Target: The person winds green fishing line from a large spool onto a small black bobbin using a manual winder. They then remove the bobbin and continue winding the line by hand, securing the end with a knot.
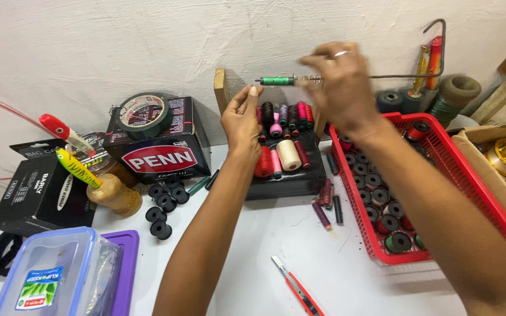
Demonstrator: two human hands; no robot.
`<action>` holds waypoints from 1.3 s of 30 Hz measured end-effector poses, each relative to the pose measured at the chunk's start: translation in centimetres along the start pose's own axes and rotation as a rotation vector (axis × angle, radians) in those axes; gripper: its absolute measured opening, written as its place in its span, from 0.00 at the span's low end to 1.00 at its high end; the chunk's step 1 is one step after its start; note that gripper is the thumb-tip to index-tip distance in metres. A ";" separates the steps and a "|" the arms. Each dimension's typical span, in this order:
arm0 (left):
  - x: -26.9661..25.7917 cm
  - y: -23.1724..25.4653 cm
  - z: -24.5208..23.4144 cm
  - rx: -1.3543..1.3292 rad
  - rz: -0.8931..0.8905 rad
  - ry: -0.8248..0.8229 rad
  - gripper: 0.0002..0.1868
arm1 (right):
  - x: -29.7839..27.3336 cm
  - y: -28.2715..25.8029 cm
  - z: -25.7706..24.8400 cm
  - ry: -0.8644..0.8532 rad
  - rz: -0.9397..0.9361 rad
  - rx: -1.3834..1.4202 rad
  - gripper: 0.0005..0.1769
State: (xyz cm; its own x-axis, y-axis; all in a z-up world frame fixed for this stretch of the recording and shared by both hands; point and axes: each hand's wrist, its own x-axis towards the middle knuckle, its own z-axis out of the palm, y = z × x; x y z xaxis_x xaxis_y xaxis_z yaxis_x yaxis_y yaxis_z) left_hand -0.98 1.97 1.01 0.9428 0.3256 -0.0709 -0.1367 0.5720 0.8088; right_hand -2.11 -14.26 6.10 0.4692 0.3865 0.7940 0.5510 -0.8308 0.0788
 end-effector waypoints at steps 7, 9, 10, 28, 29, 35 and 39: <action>2.3 -2.1 1.2 0.117 0.149 0.205 0.16 | -4.6 8.3 -1.1 -0.010 0.388 -0.008 0.12; 3.8 -3.6 0.8 0.114 0.296 0.227 0.11 | -5.8 9.3 -1.5 -0.008 0.310 0.045 0.16; 3.8 -3.6 0.8 0.119 0.295 0.226 0.11 | -6.1 9.7 -1.3 -0.008 0.314 0.047 0.16; 4.1 -2.7 0.9 -0.156 -0.037 0.001 0.20 | -7.7 11.3 -0.3 -0.053 0.240 0.098 0.11; 4.0 -2.5 0.9 -0.139 -0.068 -0.004 0.20 | -7.7 11.3 -0.3 -0.052 0.243 0.099 0.11; 4.5 -3.5 1.0 -0.094 0.028 -0.018 0.15 | -7.8 11.7 0.1 -0.038 0.214 0.097 0.10; 2.6 -2.7 1.3 0.441 0.358 0.135 0.26 | -7.9 11.5 0.0 -0.041 0.243 0.133 0.11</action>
State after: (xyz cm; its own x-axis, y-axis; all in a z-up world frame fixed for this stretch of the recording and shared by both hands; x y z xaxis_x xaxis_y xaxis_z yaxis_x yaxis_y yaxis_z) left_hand 2.20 0.28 -0.58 0.8103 0.5502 0.2017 -0.2731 0.0501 0.9607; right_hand 0.51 -26.83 0.71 0.6249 0.2006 0.7545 0.5035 -0.8421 -0.1931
